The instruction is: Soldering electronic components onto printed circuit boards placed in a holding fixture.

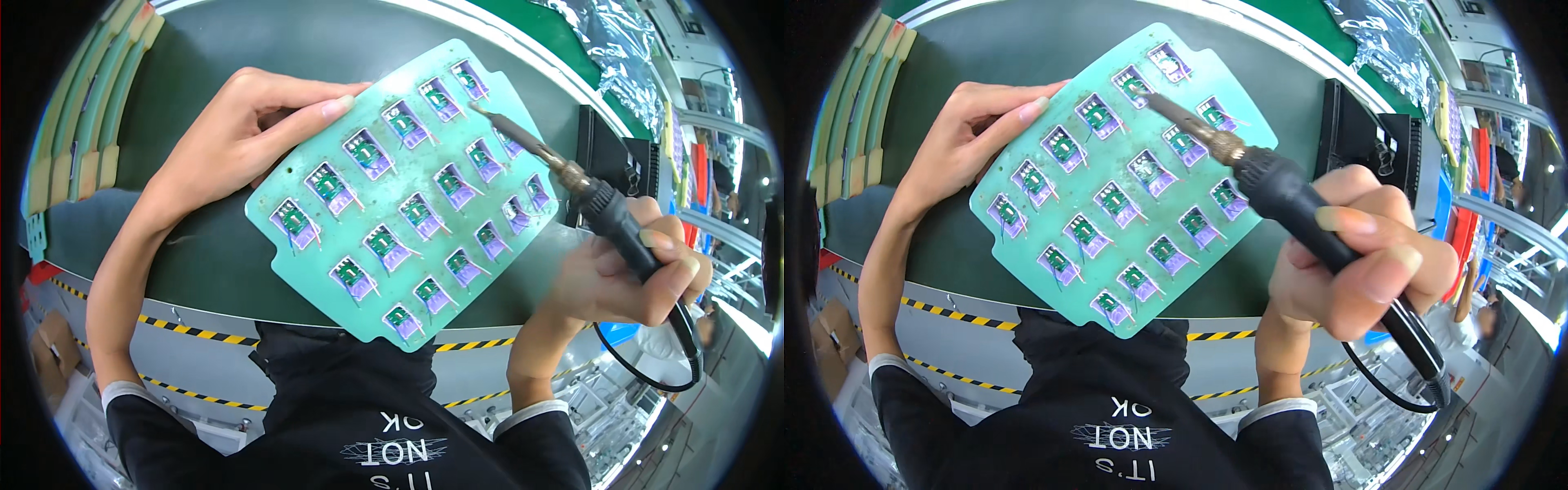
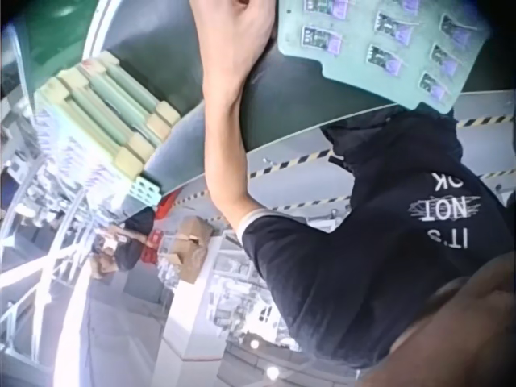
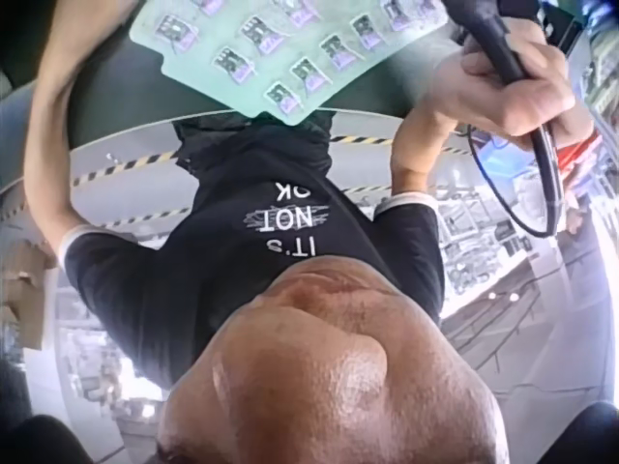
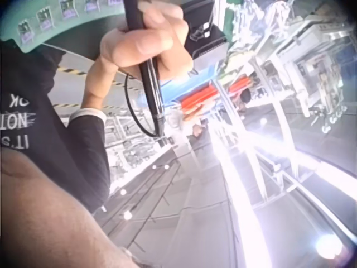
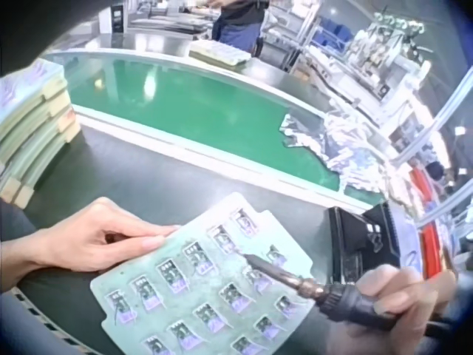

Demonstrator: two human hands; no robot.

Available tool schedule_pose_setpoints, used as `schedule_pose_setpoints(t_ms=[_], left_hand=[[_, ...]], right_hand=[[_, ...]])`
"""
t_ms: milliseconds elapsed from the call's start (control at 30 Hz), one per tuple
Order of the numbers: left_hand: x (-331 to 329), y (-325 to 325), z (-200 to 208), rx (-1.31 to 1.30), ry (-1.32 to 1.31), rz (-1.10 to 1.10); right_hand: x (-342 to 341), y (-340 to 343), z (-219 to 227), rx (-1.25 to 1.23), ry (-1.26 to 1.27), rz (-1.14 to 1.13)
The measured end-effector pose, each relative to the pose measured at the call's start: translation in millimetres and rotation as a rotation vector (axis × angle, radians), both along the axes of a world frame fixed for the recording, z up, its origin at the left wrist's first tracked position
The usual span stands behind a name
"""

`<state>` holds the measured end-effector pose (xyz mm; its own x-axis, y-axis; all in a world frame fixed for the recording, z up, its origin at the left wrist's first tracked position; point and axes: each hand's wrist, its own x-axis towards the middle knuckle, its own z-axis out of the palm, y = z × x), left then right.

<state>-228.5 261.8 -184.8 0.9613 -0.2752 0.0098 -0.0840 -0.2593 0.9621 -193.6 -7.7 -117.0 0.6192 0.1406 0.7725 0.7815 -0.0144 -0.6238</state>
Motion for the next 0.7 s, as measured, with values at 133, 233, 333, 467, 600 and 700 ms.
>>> schedule_pose_setpoints(t_ms=[133,233,333,467,600,700], left_hand=[[-1,3,0,0.089,-0.071,0.018],[0,5,1,0.139,-0.121,0.005],[-4,8,1,0.16,-0.122,0.018],[-9,15,0,0.153,-0.108,0.057],[-17,23,-3,0.187,-0.098,0.051],[-11,18,0,0.204,-0.104,0.028]], right_hand=[[7,-19,10,-0.069,-0.009,-0.159],[11,-33,12,-0.054,-0.001,-0.157],[13,-37,0,-0.013,0.006,-0.116],[14,-32,-7,0.0,-0.017,-0.084],[12,-32,-15,-0.024,-0.016,-0.08],[11,-39,-6,-0.037,-0.018,-0.09]])
